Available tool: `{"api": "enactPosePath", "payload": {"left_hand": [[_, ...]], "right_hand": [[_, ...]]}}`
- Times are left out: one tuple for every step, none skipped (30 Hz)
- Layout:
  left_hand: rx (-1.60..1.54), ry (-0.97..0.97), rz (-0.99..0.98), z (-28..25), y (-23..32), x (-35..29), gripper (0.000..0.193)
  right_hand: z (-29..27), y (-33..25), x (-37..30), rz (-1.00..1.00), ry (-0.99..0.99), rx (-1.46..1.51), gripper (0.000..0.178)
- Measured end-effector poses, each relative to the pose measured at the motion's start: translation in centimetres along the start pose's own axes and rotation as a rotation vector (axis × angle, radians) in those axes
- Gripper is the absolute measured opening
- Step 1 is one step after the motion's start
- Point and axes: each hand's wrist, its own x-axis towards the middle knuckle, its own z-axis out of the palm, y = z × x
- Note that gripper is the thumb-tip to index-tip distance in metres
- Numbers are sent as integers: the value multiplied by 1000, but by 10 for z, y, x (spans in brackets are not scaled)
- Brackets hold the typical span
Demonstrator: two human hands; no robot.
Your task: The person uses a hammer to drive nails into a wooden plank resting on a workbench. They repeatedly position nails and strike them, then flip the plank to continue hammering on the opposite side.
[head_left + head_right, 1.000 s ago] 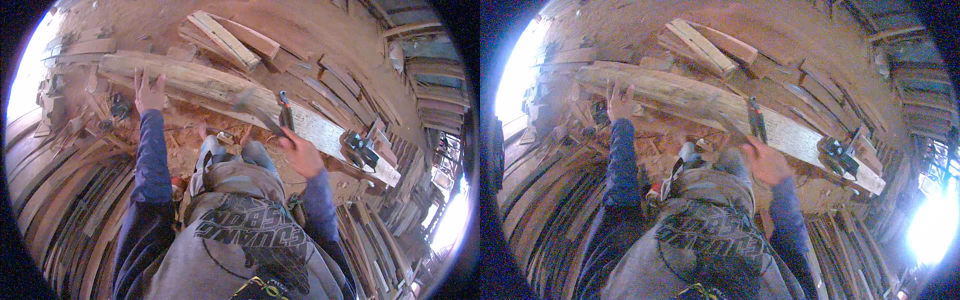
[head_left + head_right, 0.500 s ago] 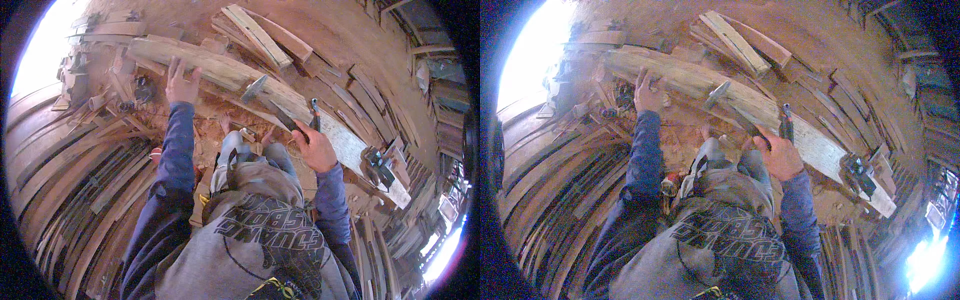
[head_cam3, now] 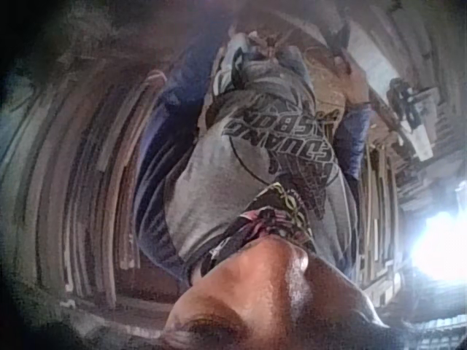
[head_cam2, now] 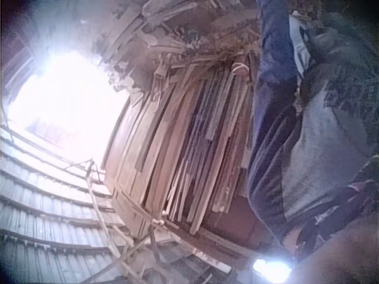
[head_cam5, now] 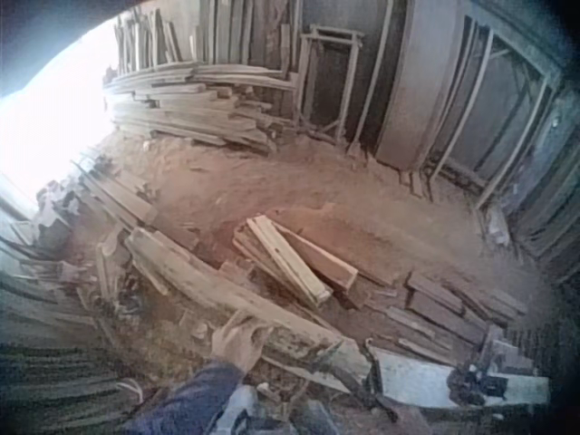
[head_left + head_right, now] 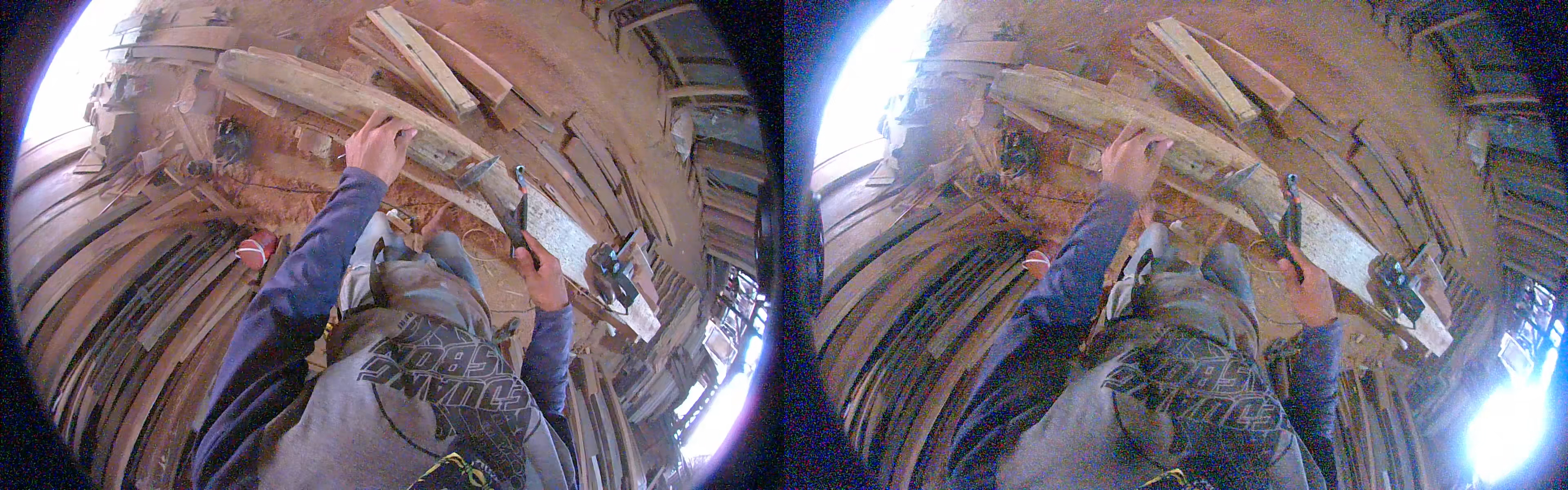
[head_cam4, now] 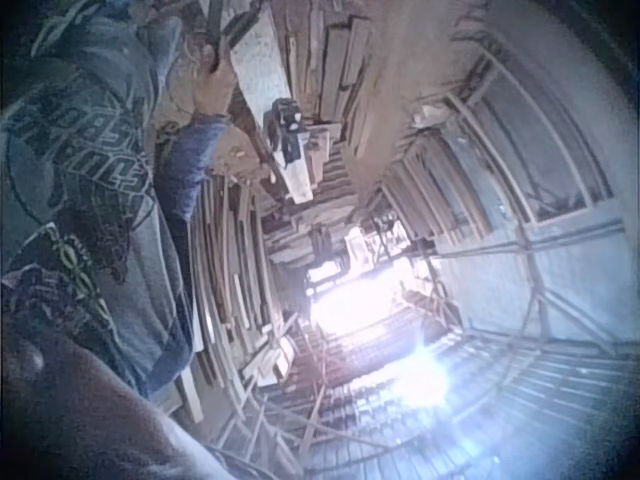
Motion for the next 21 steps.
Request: {"api": "enactPosePath", "payload": {"left_hand": [[-9,-5,-4,1,-2,2,24],[-27,0,3,3,-4,3,24],[-41,60,20,4,-9,5,22],[-64,130,48,3,-15,7,20],[-87,201,77,2,-22,8,19],[-149,274,89,-1,-29,8,15],[-196,280,36,-5,-36,6,16],[-253,298,-7,-9,-41,3,17],[-311,284,-99,-14,-45,-1,18],[-423,206,-162,-20,-48,-6,16],[-481,184,-148,-25,-50,-13,18],[-526,142,-167,-31,-50,-21,20],[-572,99,-185,-35,-51,-28,22],[-732,59,-344,-36,-50,-34,24],[-672,26,-366,-38,-52,-40,25],[-611,-7,-386,-39,-56,-45,25],[-558,2,-356,-38,-61,-49,26],[-646,22,-490,-33,-64,-52,25],[-741,86,-575,-27,-68,-56,24],[-802,119,-690,-22,-71,-58,23],[-716,193,-494,-18,-74,-58,22]], "right_hand": [[2,-2,-1,22,0,-2,47],[3,-4,-2,-44,36,-4,47],[4,-7,-3,-110,72,-5,47],[5,-11,-3,-181,100,-12,47],[6,-17,-2,-157,97,-46,47],[7,-23,1,-136,85,-86,47],[8,-31,6,-115,74,-125,47],[10,-40,10,-108,69,-106,47],[13,-49,15,-102,64,-87,46],[16,-58,22,-96,58,-68,46],[22,-68,30,-143,88,-84,46],[29,-77,39,-189,117,-99,46],[32,-83,45,-231,123,-102,47],[33,-86,48,-230,153,-118,47],[34,-88,50,-224,159,-124,48],[34,-87,49,-255,199,-113,48],[32,-83,47,-209,173,-119,49],[31,-77,43,-198,181,-109,49],[29,-70,38,-200,184,-96,50],[28,-62,32,-200,214,-101,49],[28,-52,26,-210,238,-105,47]]}}
